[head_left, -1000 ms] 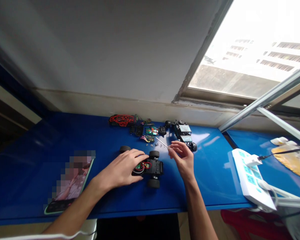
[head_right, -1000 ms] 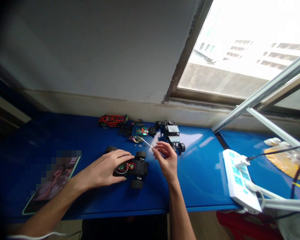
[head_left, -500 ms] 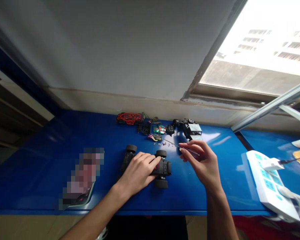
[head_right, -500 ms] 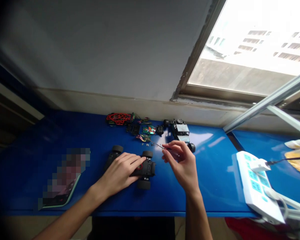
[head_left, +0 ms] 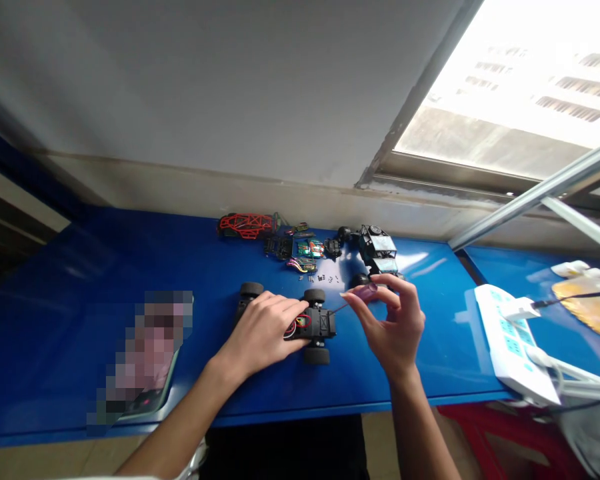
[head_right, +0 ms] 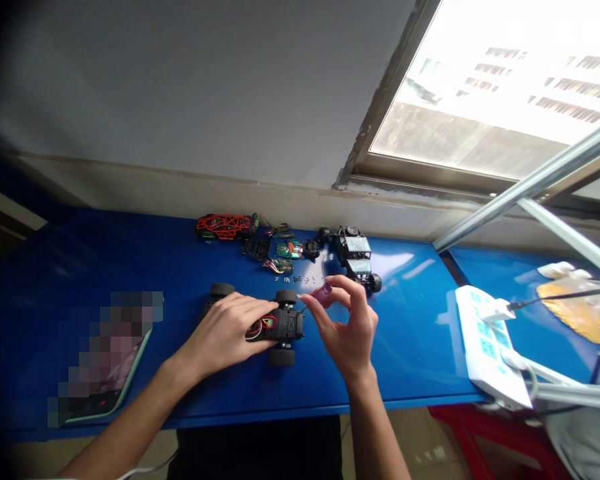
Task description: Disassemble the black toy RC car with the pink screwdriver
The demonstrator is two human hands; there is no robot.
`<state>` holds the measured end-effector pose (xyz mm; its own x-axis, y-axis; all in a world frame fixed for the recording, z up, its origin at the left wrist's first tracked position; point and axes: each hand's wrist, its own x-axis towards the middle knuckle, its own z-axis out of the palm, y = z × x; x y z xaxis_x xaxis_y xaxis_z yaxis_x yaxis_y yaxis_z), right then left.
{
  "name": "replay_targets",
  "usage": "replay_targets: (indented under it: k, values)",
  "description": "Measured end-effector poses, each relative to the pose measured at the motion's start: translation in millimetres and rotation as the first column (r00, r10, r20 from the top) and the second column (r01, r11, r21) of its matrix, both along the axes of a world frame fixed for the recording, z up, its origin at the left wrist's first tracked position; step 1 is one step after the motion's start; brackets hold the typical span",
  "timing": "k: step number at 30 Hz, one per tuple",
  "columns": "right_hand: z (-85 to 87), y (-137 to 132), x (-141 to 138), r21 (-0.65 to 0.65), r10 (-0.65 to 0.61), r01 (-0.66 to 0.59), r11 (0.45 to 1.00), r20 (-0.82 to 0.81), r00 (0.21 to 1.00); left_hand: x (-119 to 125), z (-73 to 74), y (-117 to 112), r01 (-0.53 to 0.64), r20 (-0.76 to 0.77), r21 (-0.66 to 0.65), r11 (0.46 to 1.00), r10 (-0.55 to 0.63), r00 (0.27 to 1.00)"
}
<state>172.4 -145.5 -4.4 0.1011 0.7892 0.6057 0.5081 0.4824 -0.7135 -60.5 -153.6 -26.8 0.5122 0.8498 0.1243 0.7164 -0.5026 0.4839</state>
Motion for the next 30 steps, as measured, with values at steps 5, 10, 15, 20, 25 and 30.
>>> replay_targets:
  k: [5,10,15,20,25,30]
  values:
    - [-12.0,0,-8,0.079,-0.067,0.065,0.995,0.019,0.998,-1,-1.2,0,0.012,-0.001,0.001,1.000,-0.012,1.000]
    - [-15.6,2,-16,0.123,-0.062,0.060,0.991,0.014,0.998,-3,-1.1,0,0.028,-0.002,-0.009,1.000,-0.028,1.000]
    - [-22.0,3,-20,0.218,-0.091,0.042,0.975,0.220,0.971,-2,1.5,0,0.036,-0.013,-0.019,0.999,-0.037,0.999]
    - [-20.9,1,-28,0.372,-0.192,0.065,0.926,0.316,0.929,-2,3.5,0,0.050,-0.019,-0.025,0.998,-0.050,0.999]
    - [-23.3,-7,-38,0.345,-0.255,0.157,0.925,0.260,0.931,-2,3.8,1,0.058,-0.026,-0.026,0.998,-0.058,0.998]
    - [-24.6,-15,-39,0.167,-0.114,0.089,0.982,0.147,0.983,-2,1.8,1,0.063,-0.030,-0.016,0.998,-0.063,0.998]
